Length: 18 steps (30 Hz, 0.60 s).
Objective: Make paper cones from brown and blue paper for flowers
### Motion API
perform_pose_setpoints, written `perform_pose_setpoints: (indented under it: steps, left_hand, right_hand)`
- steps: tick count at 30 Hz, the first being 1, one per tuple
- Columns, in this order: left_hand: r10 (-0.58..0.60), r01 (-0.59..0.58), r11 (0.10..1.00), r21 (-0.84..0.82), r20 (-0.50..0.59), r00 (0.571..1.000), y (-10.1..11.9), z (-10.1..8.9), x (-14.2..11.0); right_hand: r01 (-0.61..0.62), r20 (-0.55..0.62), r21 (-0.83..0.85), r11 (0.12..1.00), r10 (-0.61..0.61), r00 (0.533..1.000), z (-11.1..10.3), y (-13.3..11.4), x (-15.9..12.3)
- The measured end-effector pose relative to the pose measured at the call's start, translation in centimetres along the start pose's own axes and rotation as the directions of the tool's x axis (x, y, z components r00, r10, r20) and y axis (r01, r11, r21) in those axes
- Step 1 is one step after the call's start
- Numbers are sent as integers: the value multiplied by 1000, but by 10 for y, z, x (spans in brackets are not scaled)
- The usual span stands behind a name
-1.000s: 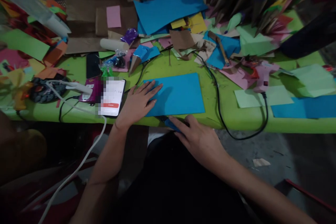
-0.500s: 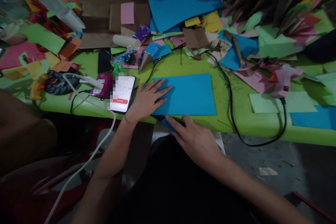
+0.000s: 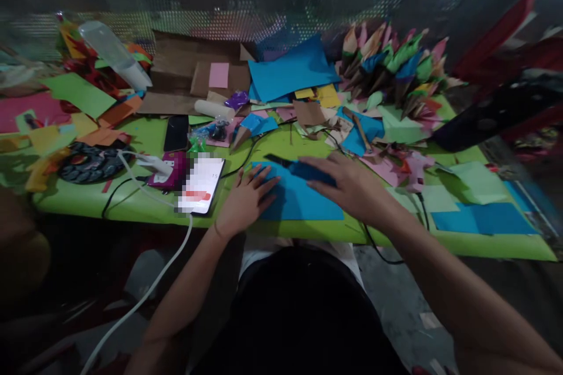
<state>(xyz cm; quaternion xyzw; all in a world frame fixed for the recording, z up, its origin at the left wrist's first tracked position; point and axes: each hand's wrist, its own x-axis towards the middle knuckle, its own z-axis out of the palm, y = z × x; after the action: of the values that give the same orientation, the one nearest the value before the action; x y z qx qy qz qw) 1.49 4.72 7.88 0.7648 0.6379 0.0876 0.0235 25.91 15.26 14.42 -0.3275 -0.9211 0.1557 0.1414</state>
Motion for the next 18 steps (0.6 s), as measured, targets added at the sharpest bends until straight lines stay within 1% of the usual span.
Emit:
perform_pose_setpoints:
  steps: [2, 5, 8, 10, 12, 14, 16, 18]
  left_hand:
    - [-8, 8, 1000, -14, -3, 1000, 3, 2, -4]
    - [-25, 25, 999, -43, -3, 1000, 6, 5, -12]
    - [-49, 50, 996, -79, 10, 999, 7, 6, -19]
    - [-55, 56, 994, -95, 15, 998, 8, 7, -23]
    - [-61, 62, 993, -105, 11, 998, 8, 8, -24]
    - [-67, 67, 991, -113, 3, 998, 7, 9, -25]
    - [-71, 70, 990, -119, -8, 997, 7, 11, -24]
    - [-71, 68, 990, -121, -18, 997, 6, 12, -24]
  right_hand:
    - [-17, -46, -39, 999, 16, 999, 10, 14, 41]
    - [-32, -23, -85, 996, 30, 999, 33, 22, 103]
    - [-7, 16, -145, 989, 10, 1000, 53, 11, 157]
    - [-48, 15, -170, 984, 51, 999, 61, -4, 183]
    - [-88, -1, -191, 978, 90, 996, 64, -19, 200]
    - [-87, -18, -221, 971, 85, 996, 62, -29, 205]
    - [-49, -39, -240, 970, 41, 998, 54, -29, 198]
    - [16, -36, -219, 976, -25, 999, 44, -21, 177]
